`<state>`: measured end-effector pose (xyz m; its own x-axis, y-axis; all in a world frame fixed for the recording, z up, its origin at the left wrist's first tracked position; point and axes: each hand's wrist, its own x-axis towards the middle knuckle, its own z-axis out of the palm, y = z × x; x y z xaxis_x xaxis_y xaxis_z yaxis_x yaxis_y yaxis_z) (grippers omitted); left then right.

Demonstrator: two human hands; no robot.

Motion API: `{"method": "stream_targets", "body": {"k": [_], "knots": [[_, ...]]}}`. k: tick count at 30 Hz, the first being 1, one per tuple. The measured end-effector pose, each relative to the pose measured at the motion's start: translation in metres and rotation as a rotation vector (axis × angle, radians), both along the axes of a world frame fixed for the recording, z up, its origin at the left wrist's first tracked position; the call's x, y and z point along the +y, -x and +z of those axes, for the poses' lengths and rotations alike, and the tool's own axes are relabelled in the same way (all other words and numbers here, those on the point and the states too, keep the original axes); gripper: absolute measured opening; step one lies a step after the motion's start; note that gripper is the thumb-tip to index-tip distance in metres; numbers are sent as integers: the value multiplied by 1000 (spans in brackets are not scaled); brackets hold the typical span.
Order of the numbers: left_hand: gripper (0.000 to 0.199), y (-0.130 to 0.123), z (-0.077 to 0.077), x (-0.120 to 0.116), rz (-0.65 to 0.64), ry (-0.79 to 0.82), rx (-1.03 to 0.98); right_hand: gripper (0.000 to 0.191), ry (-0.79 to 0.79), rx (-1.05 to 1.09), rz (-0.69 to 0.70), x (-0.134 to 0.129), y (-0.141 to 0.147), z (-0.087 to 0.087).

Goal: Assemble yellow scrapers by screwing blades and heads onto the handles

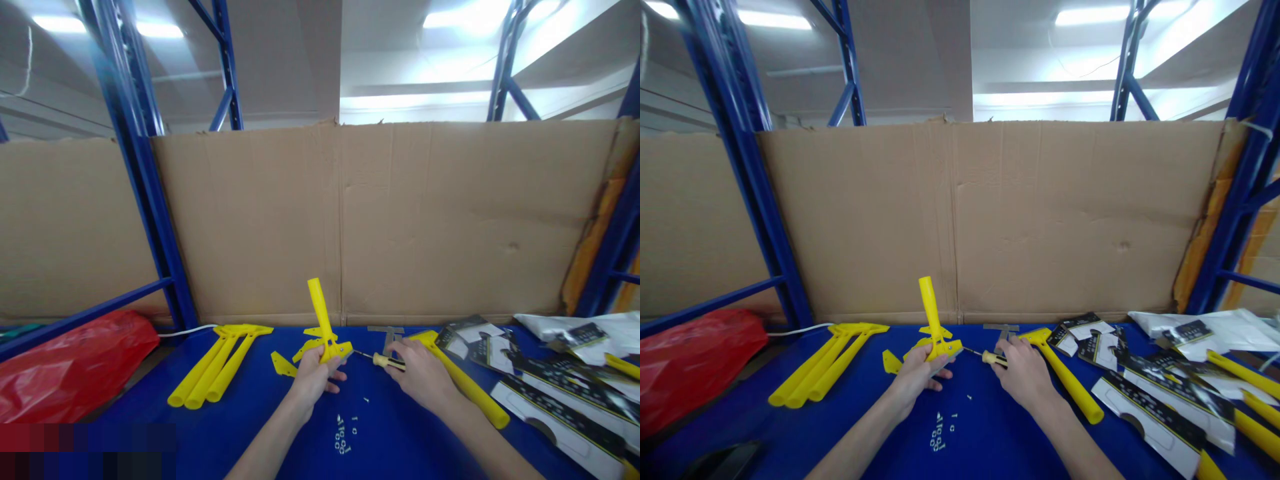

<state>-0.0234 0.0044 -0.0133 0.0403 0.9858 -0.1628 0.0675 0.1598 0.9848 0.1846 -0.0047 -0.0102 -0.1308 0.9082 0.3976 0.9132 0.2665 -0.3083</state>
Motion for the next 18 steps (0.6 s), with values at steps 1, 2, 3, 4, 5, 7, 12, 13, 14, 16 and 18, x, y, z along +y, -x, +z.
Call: {"method": "stream_targets", "body": {"k": [1, 2, 3, 4, 5, 7, 12, 13, 14, 16, 18], "knots": [[26, 0, 0, 0, 15, 5, 5, 18, 41, -19, 9, 0, -1, -1], [26, -1, 0, 0, 30, 9, 7, 22, 72, -36, 17, 0, -2, -2], [27, -1, 0, 0, 43, 11, 6, 26, 89, -46, 24, 0, -3, -3], [28, -1, 0, 0, 58, 10, 3, 30, 93, -45, 31, 0, -5, -4], [29, -2, 0, 0, 73, 9, 0, 33, 88, -31, 39, 1, -6, -5], [28, -2, 0, 0, 102, 9, 0, 34, 68, 26, 54, 2, -9, -4], [18, -4, -1, 1, 157, -10, -1, 25, 5, 186, 39, 2, -12, 13], [16, -5, -1, 1, 167, -16, -6, 23, -15, 212, 28, 2, -13, 18], [15, -5, -1, 1, 177, -21, -12, 22, -51, 256, 21, 1, -13, 23], [15, -6, 0, 1, 195, -28, -25, 19, -133, 355, 41, 1, -14, 29], [17, -7, 0, 1, 209, -29, -35, 15, -196, 469, 59, 1, -14, 30]]}}
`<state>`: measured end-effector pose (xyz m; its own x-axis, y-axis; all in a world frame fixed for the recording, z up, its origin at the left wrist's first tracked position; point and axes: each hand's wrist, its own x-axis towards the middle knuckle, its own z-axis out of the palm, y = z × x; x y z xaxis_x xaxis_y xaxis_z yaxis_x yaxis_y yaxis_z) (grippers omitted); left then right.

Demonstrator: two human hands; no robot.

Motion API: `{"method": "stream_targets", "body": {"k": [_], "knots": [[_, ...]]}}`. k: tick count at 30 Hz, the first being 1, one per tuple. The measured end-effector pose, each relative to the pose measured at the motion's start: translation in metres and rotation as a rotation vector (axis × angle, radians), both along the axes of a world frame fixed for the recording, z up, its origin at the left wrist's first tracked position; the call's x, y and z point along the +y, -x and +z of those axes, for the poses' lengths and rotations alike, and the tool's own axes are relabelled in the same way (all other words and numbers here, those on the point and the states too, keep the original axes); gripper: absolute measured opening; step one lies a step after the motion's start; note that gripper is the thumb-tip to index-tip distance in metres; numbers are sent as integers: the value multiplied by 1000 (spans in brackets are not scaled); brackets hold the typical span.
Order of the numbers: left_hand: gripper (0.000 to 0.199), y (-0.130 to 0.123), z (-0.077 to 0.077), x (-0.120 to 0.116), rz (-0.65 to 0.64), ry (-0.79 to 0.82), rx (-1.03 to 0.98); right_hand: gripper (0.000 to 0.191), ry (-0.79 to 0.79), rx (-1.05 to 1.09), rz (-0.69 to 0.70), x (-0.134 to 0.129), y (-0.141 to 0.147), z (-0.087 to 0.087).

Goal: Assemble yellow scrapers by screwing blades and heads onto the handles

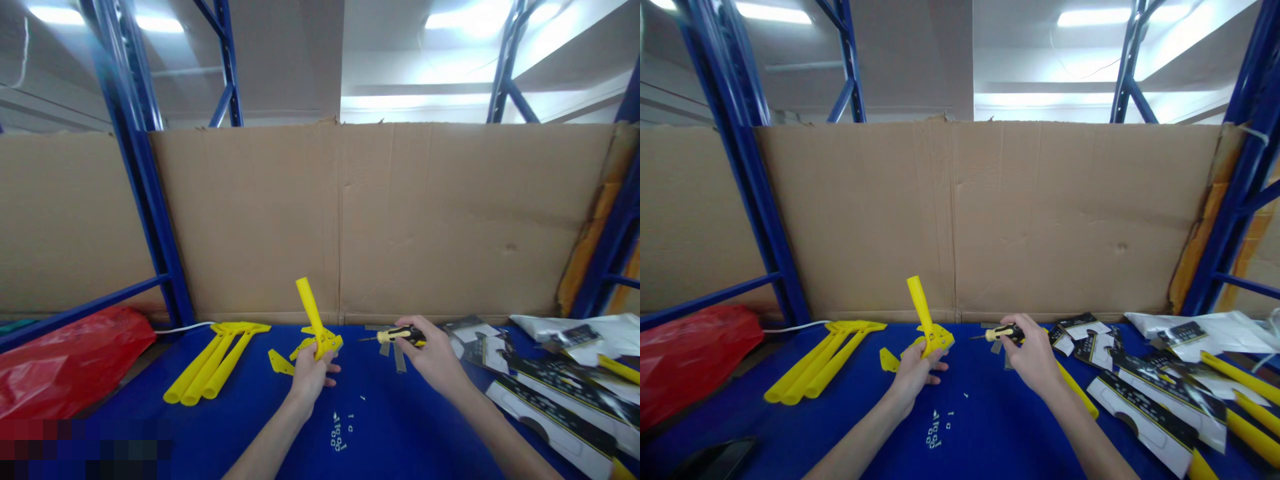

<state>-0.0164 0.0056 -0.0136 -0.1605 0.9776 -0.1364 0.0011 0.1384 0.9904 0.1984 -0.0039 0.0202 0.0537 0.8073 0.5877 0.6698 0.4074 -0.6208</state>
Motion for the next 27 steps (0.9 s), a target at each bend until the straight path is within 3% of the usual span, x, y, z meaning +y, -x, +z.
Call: {"method": "stream_targets", "body": {"k": [7, 16, 27], "knots": [[17, 0, -1, -1, -18, -1, 14, 20, 53, 312, 165, -2, 11, -11], [20, 1, 1, -1, -49, 20, 42, 8, -45, 79, 228, -19, 23, 2], [19, 2, -2, 0, -79, 7, 59, 6, -82, 25, 238, -23, 26, 4]]}}
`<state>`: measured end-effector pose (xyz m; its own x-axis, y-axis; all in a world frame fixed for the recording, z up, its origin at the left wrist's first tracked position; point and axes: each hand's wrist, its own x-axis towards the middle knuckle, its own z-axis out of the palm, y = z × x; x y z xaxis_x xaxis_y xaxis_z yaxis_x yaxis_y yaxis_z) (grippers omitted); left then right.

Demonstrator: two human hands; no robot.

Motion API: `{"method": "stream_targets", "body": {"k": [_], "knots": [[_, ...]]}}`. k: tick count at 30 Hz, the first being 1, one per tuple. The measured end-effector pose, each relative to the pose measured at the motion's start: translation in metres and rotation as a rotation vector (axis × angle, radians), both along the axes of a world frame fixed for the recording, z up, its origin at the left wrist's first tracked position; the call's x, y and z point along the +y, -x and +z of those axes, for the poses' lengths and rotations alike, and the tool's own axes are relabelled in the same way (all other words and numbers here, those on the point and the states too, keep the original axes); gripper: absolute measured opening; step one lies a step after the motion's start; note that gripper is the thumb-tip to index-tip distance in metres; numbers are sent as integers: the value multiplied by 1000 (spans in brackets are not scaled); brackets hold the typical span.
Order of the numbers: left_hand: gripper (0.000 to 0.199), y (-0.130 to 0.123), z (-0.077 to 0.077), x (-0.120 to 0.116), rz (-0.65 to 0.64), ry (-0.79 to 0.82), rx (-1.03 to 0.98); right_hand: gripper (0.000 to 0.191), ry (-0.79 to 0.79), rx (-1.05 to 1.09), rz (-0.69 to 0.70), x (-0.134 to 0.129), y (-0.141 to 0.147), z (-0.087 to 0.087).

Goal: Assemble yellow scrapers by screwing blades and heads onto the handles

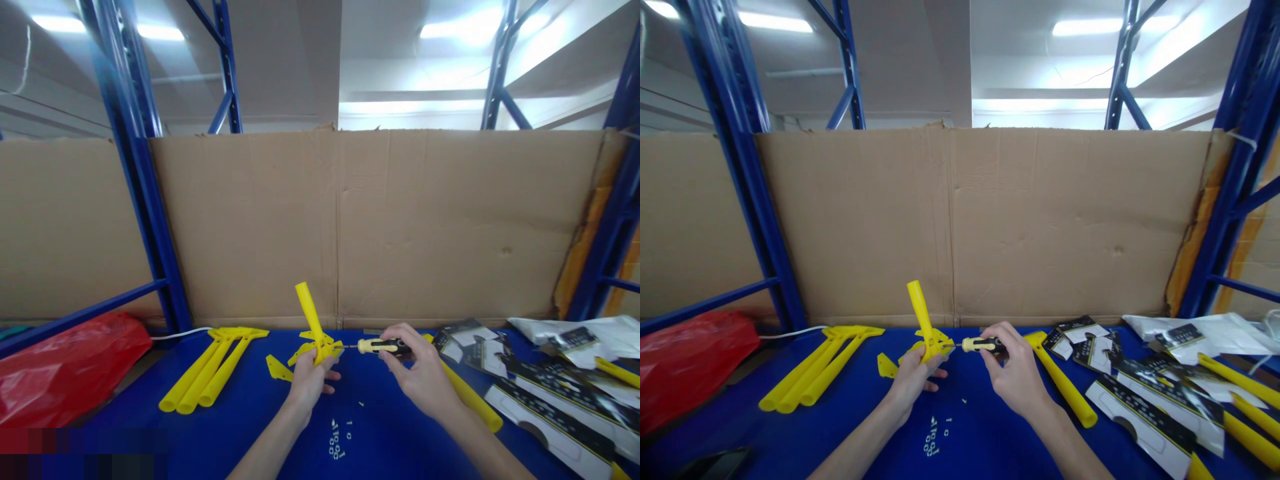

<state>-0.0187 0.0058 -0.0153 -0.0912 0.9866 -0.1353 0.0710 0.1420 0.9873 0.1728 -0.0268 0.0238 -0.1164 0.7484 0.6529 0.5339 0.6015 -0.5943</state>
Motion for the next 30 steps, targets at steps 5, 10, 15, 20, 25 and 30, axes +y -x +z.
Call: {"method": "stream_targets", "body": {"k": [5, 10, 15, 20, 25, 30], "knots": [[18, 0, 0, 0, 12, 19, -15, 6, -43, 17, 5, 1, -1, 0], [19, 0, -2, 1, 4, 14, -17, 6, -84, -17, 6, 2, -1, -4], [18, 1, -2, 2, 3, 7, -2, 7, -123, -45, 37, 1, 0, -6], [16, 0, -1, 1, -9, 3, 10, 11, -186, -130, 97, 0, 0, -10], [14, -1, 0, 1, 16, 11, 8, 10, -143, -163, 16, -1, 0, -7], [13, -1, -2, 2, 41, -4, 10, 13, -141, -193, -117, 0, 1, -6]]}}
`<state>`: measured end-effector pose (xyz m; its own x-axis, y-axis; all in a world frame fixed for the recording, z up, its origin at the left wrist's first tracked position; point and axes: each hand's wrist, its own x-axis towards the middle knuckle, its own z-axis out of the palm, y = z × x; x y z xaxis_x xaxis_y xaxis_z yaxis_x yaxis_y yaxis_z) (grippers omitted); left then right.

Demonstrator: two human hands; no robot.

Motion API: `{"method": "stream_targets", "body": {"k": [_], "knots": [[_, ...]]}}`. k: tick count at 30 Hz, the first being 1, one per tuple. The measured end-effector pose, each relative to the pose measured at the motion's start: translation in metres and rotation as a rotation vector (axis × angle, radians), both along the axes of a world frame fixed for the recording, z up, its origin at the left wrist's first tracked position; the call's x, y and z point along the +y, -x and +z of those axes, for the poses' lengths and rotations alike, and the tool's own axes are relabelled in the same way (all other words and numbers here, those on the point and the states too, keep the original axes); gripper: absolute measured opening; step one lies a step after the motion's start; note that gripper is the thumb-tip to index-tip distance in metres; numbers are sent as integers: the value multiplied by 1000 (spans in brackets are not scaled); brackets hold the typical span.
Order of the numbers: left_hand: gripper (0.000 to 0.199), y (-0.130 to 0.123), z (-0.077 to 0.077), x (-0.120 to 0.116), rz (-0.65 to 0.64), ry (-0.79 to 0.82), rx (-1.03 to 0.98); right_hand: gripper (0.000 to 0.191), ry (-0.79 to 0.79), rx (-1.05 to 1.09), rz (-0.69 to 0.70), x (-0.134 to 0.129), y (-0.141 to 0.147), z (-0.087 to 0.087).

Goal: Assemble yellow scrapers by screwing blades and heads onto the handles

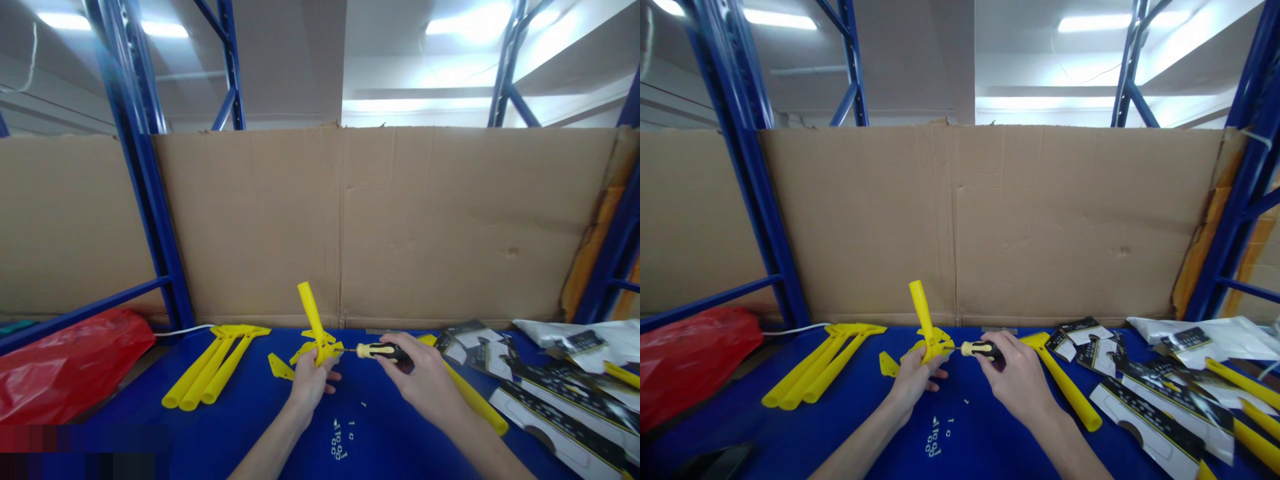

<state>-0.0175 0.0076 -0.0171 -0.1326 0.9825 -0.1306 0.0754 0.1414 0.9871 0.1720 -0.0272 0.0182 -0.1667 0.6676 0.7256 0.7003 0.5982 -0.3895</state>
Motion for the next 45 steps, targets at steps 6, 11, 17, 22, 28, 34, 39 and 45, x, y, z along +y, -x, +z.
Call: {"method": "stream_targets", "body": {"k": [6, 11, 17, 22, 28, 34, 39, 45], "knots": [[13, 0, -2, 0, 13, -30, 1, 26, 92, -73, -204, 0, 3, -3], [13, -1, -3, 1, 29, -18, 18, 19, 81, -65, -107, -6, 2, 1], [10, -2, -4, 2, 21, -19, 24, 24, 78, -84, 27, -12, -3, 10], [9, -1, -5, 1, 18, -24, 14, 24, 22, -150, -170, -7, -3, 9], [10, -1, -8, 2, 13, -31, 1, 28, 75, -174, -242, -7, -1, 7], [15, -2, -8, 2, 11, -28, -5, 36, 94, -83, -47, -13, -3, 13], [16, -2, -6, 0, 15, -30, 3, 31, 102, -132, -151, -11, -1, 12], [16, -2, -5, 0, 5, -35, 16, 33, 109, -163, -233, -11, 2, 10]]}}
